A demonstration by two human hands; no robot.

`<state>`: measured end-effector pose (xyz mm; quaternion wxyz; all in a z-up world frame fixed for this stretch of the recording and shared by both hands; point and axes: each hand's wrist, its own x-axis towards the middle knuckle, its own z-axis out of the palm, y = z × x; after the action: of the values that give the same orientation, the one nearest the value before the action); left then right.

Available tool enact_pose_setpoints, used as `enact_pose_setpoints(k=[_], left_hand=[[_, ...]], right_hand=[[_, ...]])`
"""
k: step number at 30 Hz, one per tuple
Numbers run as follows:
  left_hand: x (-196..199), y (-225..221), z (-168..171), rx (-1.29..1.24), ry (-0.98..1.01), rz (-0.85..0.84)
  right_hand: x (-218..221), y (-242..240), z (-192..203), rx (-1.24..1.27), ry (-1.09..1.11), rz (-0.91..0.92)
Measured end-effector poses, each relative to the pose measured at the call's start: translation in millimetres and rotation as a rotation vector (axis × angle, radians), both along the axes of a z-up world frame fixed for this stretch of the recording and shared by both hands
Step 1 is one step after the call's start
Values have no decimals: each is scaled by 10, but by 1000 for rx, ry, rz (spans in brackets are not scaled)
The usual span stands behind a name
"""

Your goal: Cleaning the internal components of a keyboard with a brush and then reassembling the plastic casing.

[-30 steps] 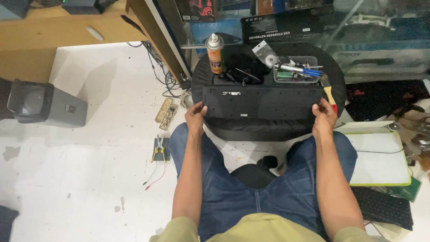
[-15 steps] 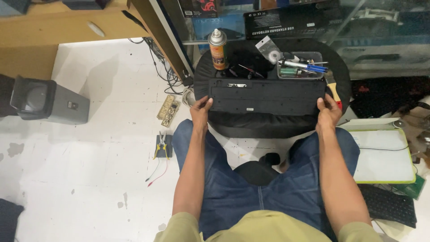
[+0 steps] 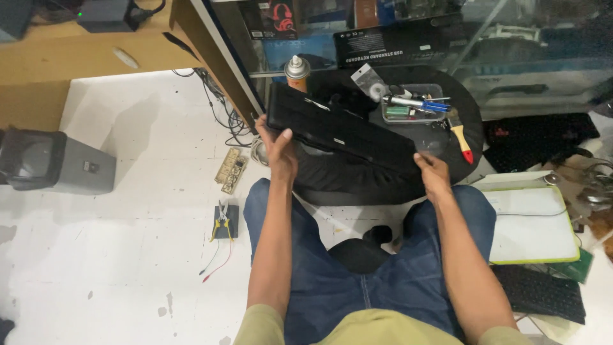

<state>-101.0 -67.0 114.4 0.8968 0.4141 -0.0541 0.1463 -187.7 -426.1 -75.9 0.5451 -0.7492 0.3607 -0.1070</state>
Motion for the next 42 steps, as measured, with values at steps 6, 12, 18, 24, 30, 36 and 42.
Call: enact_pose_setpoints(k=[6, 12, 18, 24, 30, 36, 42], left_hand=[[234, -130, 235, -74, 266, 334], [161, 35, 462, -249, 472, 474], [99, 120, 549, -267, 634, 594], [129, 152, 403, -242, 634, 589], [-8, 58, 760, -162, 604, 571], [-118, -51, 939, -193, 568, 617], [-344, -307, 1189, -107, 489, 592]], right_hand=[[-59, 352, 218, 227, -89, 50], [-465, 495, 737, 643, -289, 125], [-569, 642, 930, -332, -521, 400], [-457, 682, 827, -472, -702, 308], [-391, 644, 659, -477, -690, 356], [-333, 1044, 1086, -708, -753, 497], [-234, 1376, 877, -630, -888, 352]])
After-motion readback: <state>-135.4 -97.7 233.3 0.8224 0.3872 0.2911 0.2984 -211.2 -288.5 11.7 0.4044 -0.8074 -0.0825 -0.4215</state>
